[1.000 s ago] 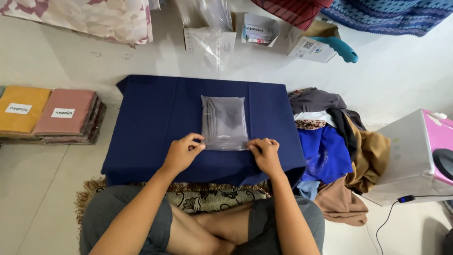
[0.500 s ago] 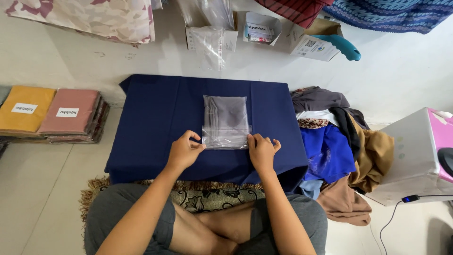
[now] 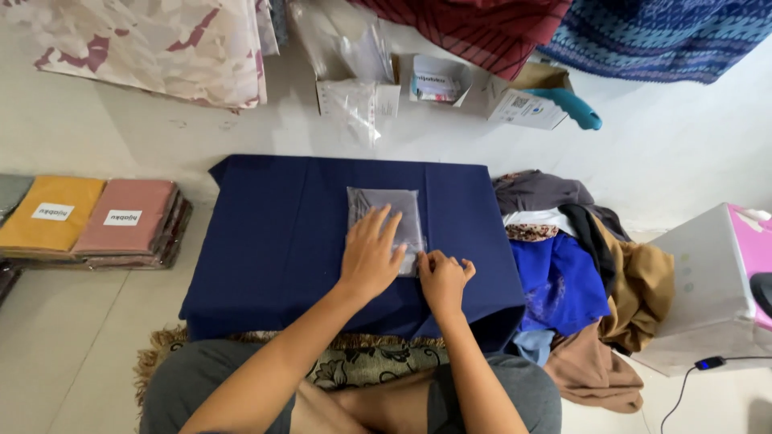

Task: The person folds a grey piece of fabric on a blue surface, using a lint roller to clean it before folding. They then place the folded fabric into a clear plastic bag, seal it, and attach a label to the package.

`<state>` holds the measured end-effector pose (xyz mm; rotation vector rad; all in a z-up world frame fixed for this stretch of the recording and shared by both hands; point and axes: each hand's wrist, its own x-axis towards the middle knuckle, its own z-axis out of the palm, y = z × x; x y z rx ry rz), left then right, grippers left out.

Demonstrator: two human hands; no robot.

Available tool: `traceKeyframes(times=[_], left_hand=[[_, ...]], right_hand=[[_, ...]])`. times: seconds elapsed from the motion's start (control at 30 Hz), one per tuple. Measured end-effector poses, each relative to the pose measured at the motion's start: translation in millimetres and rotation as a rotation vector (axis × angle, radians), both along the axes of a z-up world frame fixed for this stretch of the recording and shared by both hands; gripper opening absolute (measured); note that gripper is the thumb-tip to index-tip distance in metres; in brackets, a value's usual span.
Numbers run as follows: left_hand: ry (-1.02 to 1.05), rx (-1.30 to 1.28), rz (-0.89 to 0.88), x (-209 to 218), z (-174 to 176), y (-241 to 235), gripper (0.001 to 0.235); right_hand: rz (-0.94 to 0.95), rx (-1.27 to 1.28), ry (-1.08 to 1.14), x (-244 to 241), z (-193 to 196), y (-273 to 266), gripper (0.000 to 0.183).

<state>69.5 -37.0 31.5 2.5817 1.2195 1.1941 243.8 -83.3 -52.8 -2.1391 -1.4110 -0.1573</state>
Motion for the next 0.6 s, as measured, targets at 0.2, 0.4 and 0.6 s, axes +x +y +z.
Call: traceKeyframes(times=[0.2,0.4,0.6], left_hand=[[0.253,-0.306,0.154,28.6,-29.1,62.0,0.068],[0.268,-0.346,0.154,30.1,-27.3,60.0,0.071],[0.324,-0.344,0.167,27.1,-30.0,61.3,0.067]], right_hand=[[-0.033,0.035,-0.015,-2.3,-1.2,-2.4,0.029],[-0.021,0.058,-0.034,-2.9,26.6,-7.2,0.021],[0.381,0.477,-0.285,-39.2,68.3,61.6,0.032]])
